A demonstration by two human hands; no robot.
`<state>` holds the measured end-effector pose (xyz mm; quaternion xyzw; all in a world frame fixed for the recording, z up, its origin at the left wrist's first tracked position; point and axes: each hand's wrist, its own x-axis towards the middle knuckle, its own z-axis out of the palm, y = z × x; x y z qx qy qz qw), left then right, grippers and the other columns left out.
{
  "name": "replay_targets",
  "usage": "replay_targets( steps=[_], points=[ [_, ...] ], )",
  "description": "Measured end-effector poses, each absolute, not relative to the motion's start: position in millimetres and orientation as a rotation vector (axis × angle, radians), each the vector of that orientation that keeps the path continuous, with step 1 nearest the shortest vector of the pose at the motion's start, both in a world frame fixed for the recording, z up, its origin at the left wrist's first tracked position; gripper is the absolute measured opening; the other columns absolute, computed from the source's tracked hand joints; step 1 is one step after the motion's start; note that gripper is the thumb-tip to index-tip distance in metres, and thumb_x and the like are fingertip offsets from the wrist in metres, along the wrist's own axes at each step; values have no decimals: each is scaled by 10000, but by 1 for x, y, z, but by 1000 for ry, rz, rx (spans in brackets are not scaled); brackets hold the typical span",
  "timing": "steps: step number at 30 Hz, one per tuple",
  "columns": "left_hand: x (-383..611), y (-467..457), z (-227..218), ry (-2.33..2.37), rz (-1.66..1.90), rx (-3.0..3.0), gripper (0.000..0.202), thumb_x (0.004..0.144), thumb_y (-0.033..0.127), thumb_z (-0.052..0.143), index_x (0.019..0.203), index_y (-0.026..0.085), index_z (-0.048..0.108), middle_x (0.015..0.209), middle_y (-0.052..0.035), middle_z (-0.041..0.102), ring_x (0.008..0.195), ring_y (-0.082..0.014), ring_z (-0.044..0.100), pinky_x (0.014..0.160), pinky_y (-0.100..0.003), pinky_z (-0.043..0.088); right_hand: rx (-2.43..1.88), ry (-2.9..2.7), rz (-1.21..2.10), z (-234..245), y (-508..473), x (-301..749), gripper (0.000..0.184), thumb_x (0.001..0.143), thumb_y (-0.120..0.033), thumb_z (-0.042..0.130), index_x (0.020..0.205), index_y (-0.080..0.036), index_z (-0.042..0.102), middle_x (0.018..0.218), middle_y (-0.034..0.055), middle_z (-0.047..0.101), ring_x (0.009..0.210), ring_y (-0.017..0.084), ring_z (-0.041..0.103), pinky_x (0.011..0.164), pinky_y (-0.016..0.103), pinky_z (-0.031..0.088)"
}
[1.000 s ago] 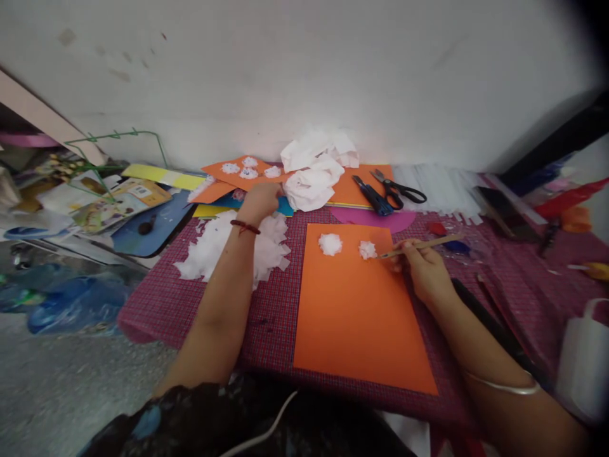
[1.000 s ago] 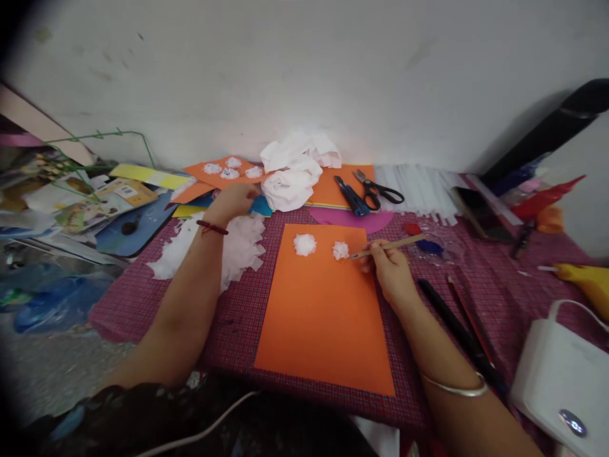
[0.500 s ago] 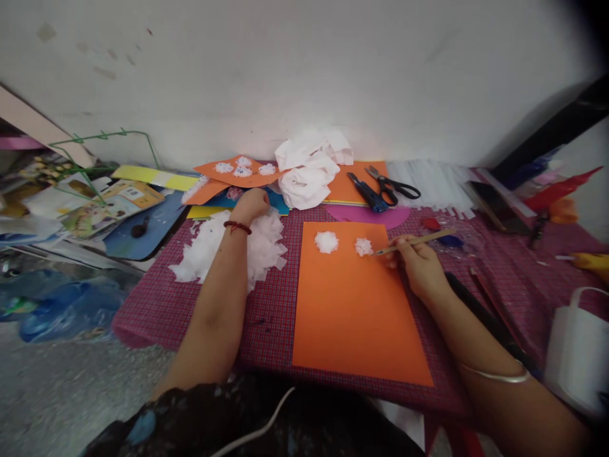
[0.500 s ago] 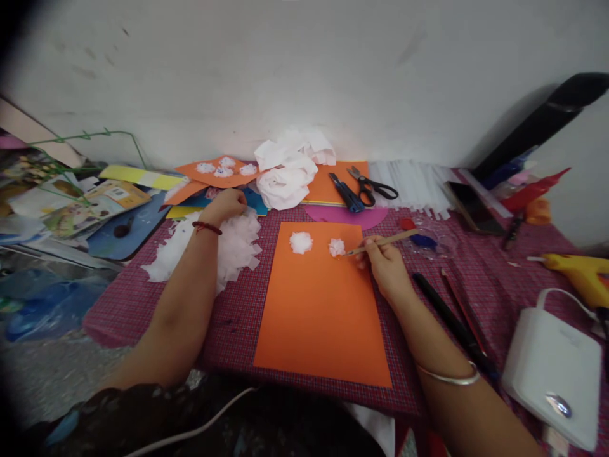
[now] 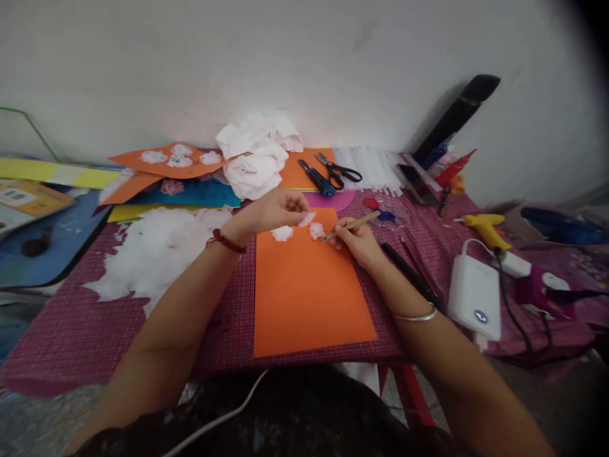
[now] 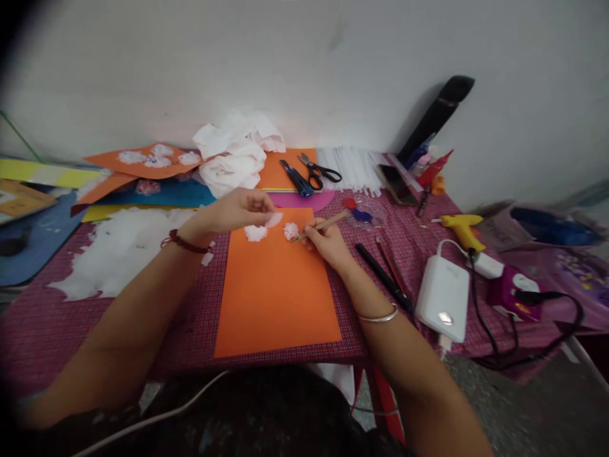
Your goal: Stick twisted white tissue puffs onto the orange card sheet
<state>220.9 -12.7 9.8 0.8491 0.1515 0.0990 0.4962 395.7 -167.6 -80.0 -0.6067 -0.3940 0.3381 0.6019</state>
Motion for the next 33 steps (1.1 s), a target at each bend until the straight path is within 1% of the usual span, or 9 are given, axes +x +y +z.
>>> replay_targets(
  steps=[2,5,10,16,20,24,26,29,33],
  points=[
    [226,-16,-3,319,116,2024,135,731,225,618,840,149,644,716,-21,632,577,-93,532,527,-219,396,-1413,-926,762,-80,-167,395,357,730,-513,708,744,-185,569,581,-11,647,443,89,526,454,218,394],
    [228,-13,-14,366,7,2026,135,719,229,624,820,151,666,658,-3,603,497,-76,473,466,-211,328,-1422,-967,730,-79,-166,394,335,763,-500,684,749,-182,579,601,-12,645,438,83,513,452,220,384],
    [226,0,-19,362,-26,2032,98,685,225,633,754,161,657,622,7,585,512,-85,492,495,-218,343,-1403,-975,682,-82,-163,394,327,782,-500,665,761,-184,585,640,-11,647,416,77,497,430,221,363],
    [227,7,-26,341,-150,2064,27,669,194,611,688,174,614,571,23,534,492,-82,458,497,-221,317,-1394,-920,633,-85,-160,393,340,786,-515,657,768,-182,593,669,-3,653,408,74,493,421,222,371],
    [226,5,-20,249,-209,1995,72,693,204,642,741,153,626,607,20,572,486,-63,445,492,-200,319,-1412,-915,632,-85,-158,393,372,779,-550,653,784,-182,596,691,4,667,411,72,486,409,219,374],
    [229,-6,-16,191,-251,1902,128,722,242,662,786,132,653,630,13,589,516,-68,485,519,-196,360,-1409,-916,647,-86,-157,394,385,769,-561,659,785,-181,594,676,5,662,407,73,479,409,222,380],
    [233,-12,-22,272,-197,1969,95,724,219,647,758,131,650,602,22,567,509,-71,482,511,-196,346,-1396,-924,654,-86,-157,395,377,773,-552,659,778,-182,591,661,2,654,404,75,485,409,221,380],
    [241,-16,-38,426,3,2148,55,724,182,607,702,138,632,570,34,545,501,-71,455,496,-198,300,-1388,-924,657,-86,-157,395,378,781,-555,655,775,-184,582,645,0,647,399,80,494,404,220,381],
    [248,-17,-55,425,129,2241,77,719,188,598,666,141,627,630,15,612,571,-91,501,540,-208,327,-1403,-920,656,-89,-157,396,389,790,-569,648,791,-185,582,670,1,654,402,75,494,404,219,389]
  ],
)
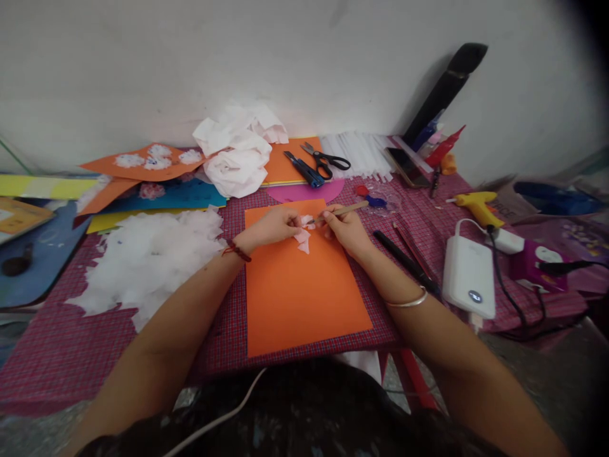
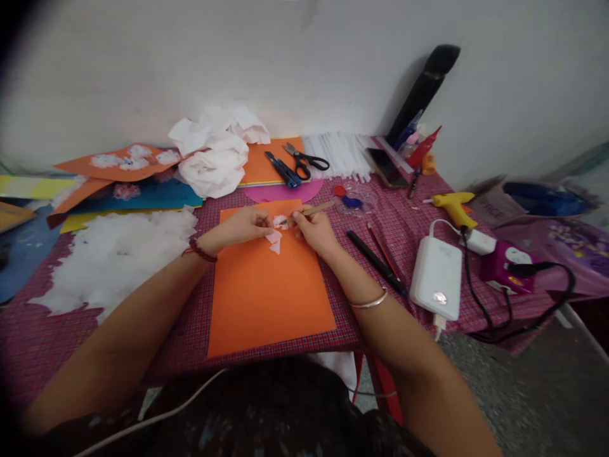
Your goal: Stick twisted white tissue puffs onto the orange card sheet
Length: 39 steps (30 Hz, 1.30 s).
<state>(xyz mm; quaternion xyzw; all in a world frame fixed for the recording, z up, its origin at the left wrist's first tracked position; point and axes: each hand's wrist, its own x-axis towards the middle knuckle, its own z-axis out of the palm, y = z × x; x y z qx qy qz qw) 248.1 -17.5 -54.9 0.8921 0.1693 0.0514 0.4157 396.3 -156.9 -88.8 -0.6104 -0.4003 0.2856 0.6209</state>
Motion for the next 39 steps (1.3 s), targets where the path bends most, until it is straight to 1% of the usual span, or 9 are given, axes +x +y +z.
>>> replay_targets(
  steps=[5,9,13,18,22,27,33,36,39],
  points=[
    [252,-23,-62,480,264,2273,133,758,234,593,680,138,641,700,-22,667,648,-119,557,586,-225,358,-1384,-900,658,-91,-155,397,405,773,-582,660,796,-187,577,670,-2,653,394,77,493,394,222,389],
    [256,-23,-68,569,354,2309,198,756,308,643,654,143,605,667,-21,640,620,-122,524,553,-235,319,-1379,-848,618,-87,-158,396,395,781,-577,657,792,-194,561,661,-1,652,405,79,496,402,222,382],
    [260,-23,-74,625,412,2309,207,774,305,638,649,149,586,664,-19,628,608,-118,507,543,-238,301,-1341,-867,588,-82,-162,394,400,804,-593,628,771,-205,537,615,-16,616,439,86,504,441,221,393],
    [262,-25,-74,629,398,2309,226,789,307,634,633,154,575,640,-6,614,602,-116,493,543,-239,298,-1418,-1022,558,-83,-162,390,411,836,-597,584,766,-194,548,650,-1,612,483,99,526,489,242,408],
    [262,-25,-74,617,403,2308,200,768,293,656,647,153,580,646,-1,612,609,-117,497,549,-240,309,-1486,-1140,482,-87,-162,391,349,903,-507,517,780,-183,567,683,9,604,516,109,531,526,254,412],
    [263,-23,-78,624,531,2281,182,796,319,629,738,154,580,716,-15,624,639,-124,518,565,-244,329,-1571,-1308,360,-89,-164,391,266,936,-371,466,803,-182,596,739,34,621,662,151,584,605,266,440],
    [258,-23,-75,626,537,2332,50,806,170,532,758,160,542,755,-16,605,676,-130,516,608,-255,354,-1616,-1509,218,-86,-170,387,226,943,-275,456,938,-196,668,941,77,689,875,206,631,809,336,480],
    [252,-24,-65,602,527,2379,44,815,169,528,784,153,556,801,-36,619,709,-140,531,640,-262,378,-1603,-1540,202,-84,-170,386,214,944,-280,470,929,-212,672,969,77,688,909,214,630,846,348,477],
    [242,-30,-49,498,408,2515,93,831,239,569,797,154,587,817,-48,635,723,-153,545,654,-268,386,-1565,-1414,273,-84,-168,389,265,955,-377,470,845,-206,640,856,61,670,799,191,626,754,321,491]
  ],
)
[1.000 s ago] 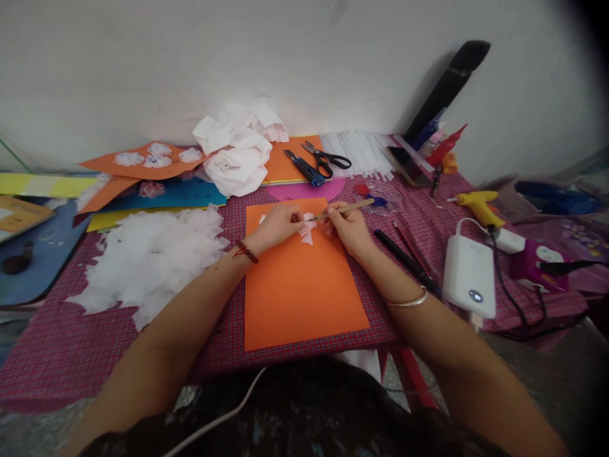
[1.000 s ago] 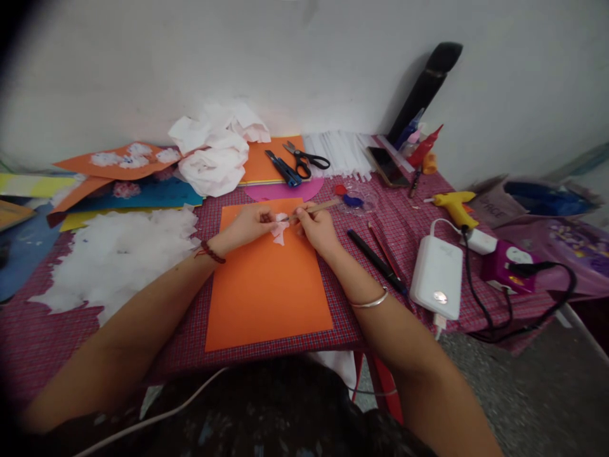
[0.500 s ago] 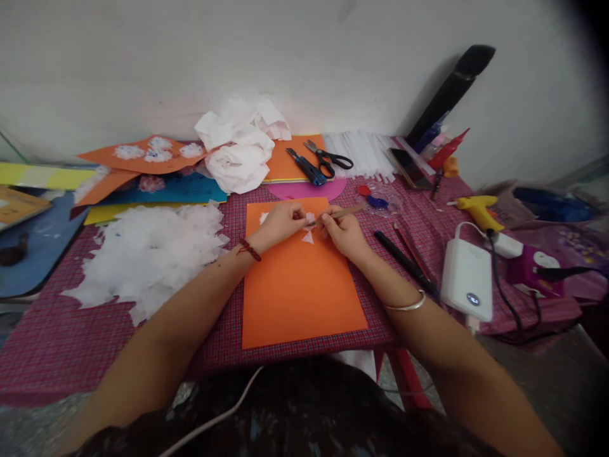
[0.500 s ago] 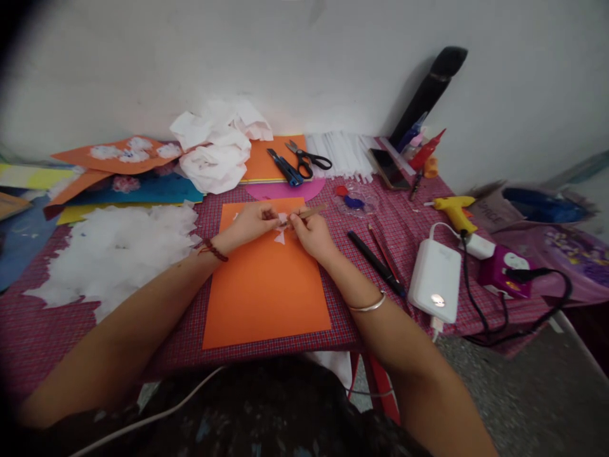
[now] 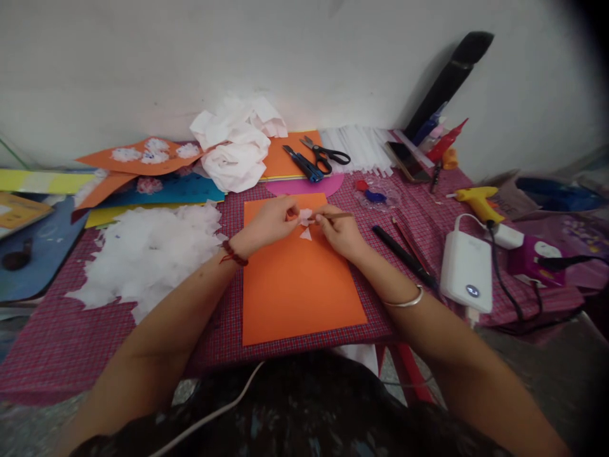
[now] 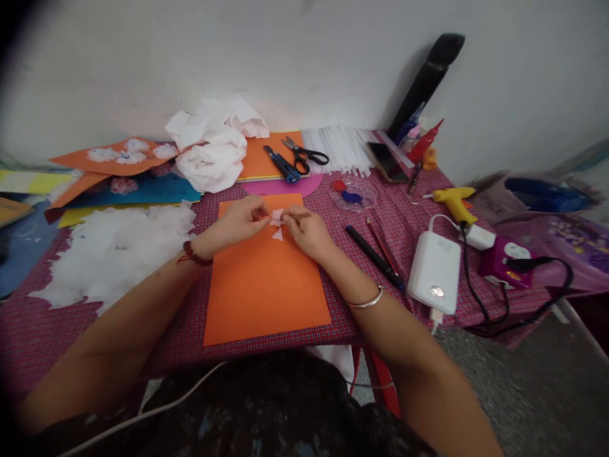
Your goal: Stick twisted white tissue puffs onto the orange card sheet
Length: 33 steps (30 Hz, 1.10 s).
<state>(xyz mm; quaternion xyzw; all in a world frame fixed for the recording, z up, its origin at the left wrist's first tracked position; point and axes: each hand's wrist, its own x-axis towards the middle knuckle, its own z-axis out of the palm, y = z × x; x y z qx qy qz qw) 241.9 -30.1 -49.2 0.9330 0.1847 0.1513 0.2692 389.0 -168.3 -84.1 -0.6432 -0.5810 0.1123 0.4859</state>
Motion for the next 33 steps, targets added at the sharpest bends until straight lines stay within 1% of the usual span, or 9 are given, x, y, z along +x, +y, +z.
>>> replay_targets(
  steps=[5,8,12,16,19,21,25,28,33],
  points=[
    [230,-60,-31,307,56,2818,182,809,298,625,929,163,645,950,-86,672,849,-219,607,709,-302,414,-1424,-1004,534,-83,-165,395,437,872,-621,529,778,-195,551,673,6,600,478,102,530,471,242,416],
    [231,-79,-32,395,-5,2972,249,855,332,575,974,125,648,1028,-149,656,931,-275,615,737,-337,436,-1361,-913,598,-81,-164,397,463,810,-649,597,791,-189,550,635,-9,595,448,91,531,444,226,405],
    [236,-83,-42,472,-37,3071,267,902,153,403,962,81,654,987,-179,656,913,-272,624,748,-353,437,-1336,-884,638,-83,-163,398,464,793,-644,621,781,-185,554,612,-13,596,433,85,526,435,221,406],
    [240,-68,-48,536,72,2939,204,847,128,439,808,119,639,830,-116,659,762,-211,604,671,-316,408,-1329,-877,671,-82,-162,400,431,813,-614,623,777,-191,544,610,-10,601,437,87,527,430,219,404],
    [239,-57,-44,642,108,2593,175,800,174,509,628,162,542,608,-22,558,573,-138,514,552,-269,347,-1324,-885,683,-79,-163,399,425,815,-612,620,764,-199,538,595,-13,591,444,85,524,432,215,405],
    [237,-52,-39,658,78,2284,196,795,198,514,600,170,509,550,6,515,512,-112,484,506,-243,336,-1315,-891,686,-77,-164,399,431,810,-621,622,756,-201,538,587,-15,583,446,83,519,437,215,411],
    [236,-49,-36,636,36,1930,162,785,223,517,647,157,570,576,-7,568,501,-100,522,492,-219,390,-1324,-890,677,-75,-165,398,453,792,-648,626,756,-205,540,583,-17,581,457,85,519,445,218,421],
    [236,-48,-39,664,33,1989,158,765,218,518,633,156,578,561,-10,562,487,-99,510,470,-216,369,-1326,-909,664,-73,-167,397,469,786,-667,616,754,-205,543,590,-16,583,471,88,520,453,220,424],
    [238,-45,-46,703,63,2222,227,758,227,492,538,172,494,505,-5,509,455,-102,450,448,-237,291,-1327,-1050,658,-69,-169,387,461,819,-653,574,737,-200,562,604,-7,578,496,97,515,481,234,424]
  ],
)
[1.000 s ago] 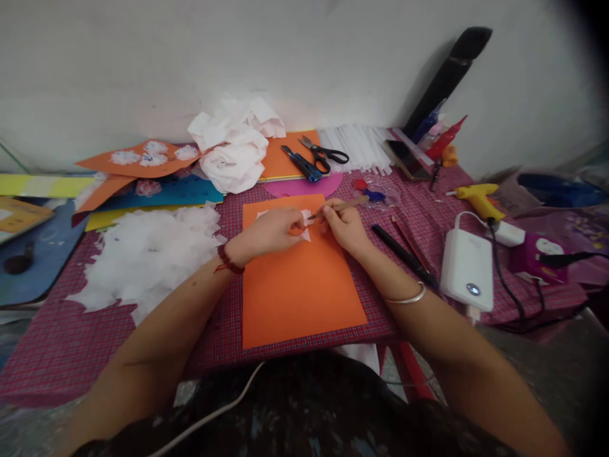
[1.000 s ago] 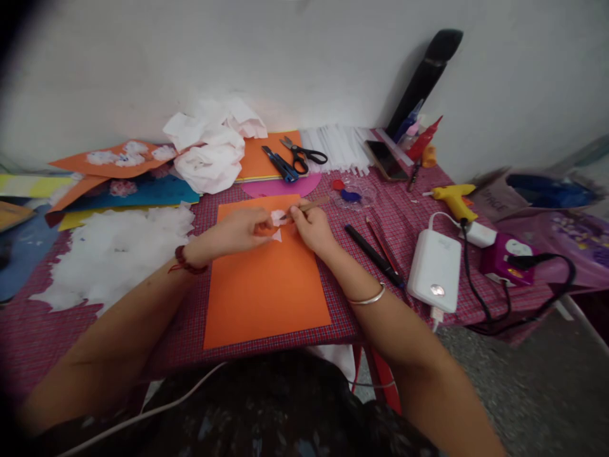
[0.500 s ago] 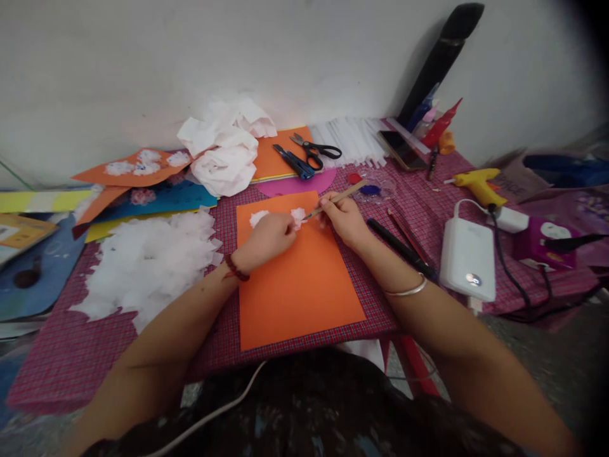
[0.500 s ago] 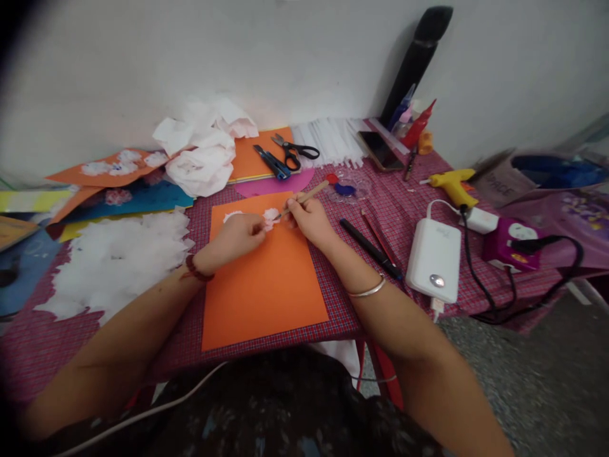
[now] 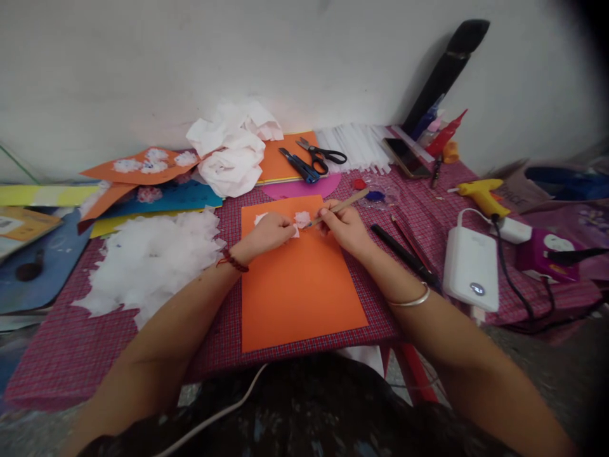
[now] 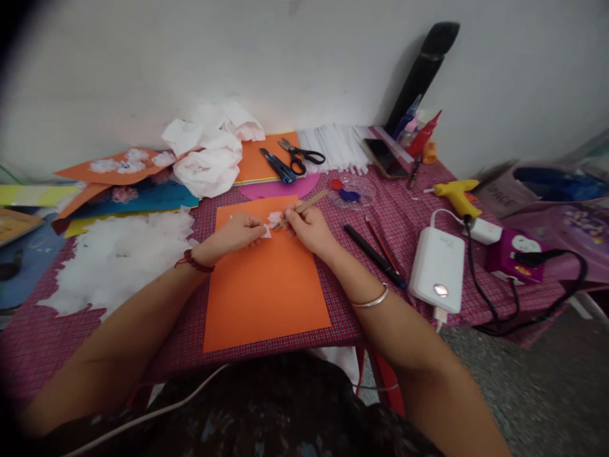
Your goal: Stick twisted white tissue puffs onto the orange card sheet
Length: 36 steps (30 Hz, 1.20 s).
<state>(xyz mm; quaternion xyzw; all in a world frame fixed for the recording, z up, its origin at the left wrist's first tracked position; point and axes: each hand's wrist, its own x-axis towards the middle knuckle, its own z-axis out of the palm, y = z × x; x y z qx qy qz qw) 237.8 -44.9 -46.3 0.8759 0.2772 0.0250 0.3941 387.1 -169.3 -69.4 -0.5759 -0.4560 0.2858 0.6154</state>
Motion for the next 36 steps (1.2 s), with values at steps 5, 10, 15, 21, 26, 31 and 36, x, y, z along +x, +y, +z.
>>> replay_targets(
  steps=[5,10,15,21,26,31,36],
  points=[
    [239,-44,-47,666,92,2289,252,767,256,483,530,172,503,497,-4,505,471,-109,458,455,-238,283,-1398,-1235,589,-70,-169,385,425,865,-588,539,709,-197,601,664,17,614,561,116,532,541,249,430],
    [235,-37,-41,656,-41,2141,186,746,215,506,571,167,544,532,-14,544,481,-116,497,460,-237,328,-1463,-1220,511,-73,-169,392,400,886,-550,524,733,-190,609,668,28,609,608,134,549,562,253,431],
    [233,-35,-35,596,-37,1852,180,788,263,550,634,171,570,555,2,542,474,-87,479,452,-214,324,-1380,-1206,540,-69,-172,386,411,899,-577,493,793,-198,609,664,12,580,552,120,506,527,251,413],
    [237,-48,-26,651,47,1525,236,830,322,562,658,162,590,558,8,534,466,-63,455,442,-203,282,-1478,-1395,359,-62,-177,378,206,878,-425,600,856,-223,637,802,30,648,731,159,582,701,283,445],
    [238,-54,-22,645,33,1451,219,812,273,577,624,162,560,551,20,517,465,-54,444,441,-202,276,-1524,-1508,258,-64,-177,379,111,859,-325,619,851,-216,637,797,29,642,729,158,564,708,278,425],
    [234,-48,-25,563,-10,1529,243,847,359,592,709,159,601,574,21,531,473,-54,456,442,-188,275,-1535,-1431,327,-62,-177,375,157,876,-273,534,776,-197,628,730,8,620,673,135,538,684,262,410],
    [229,-38,-26,408,-17,1648,253,818,385,632,736,146,617,596,22,548,497,-53,459,465,-183,306,-1573,-1271,409,-58,-177,375,157,819,-287,529,698,-192,558,656,-20,557,611,116,488,628,247,386]
  ],
)
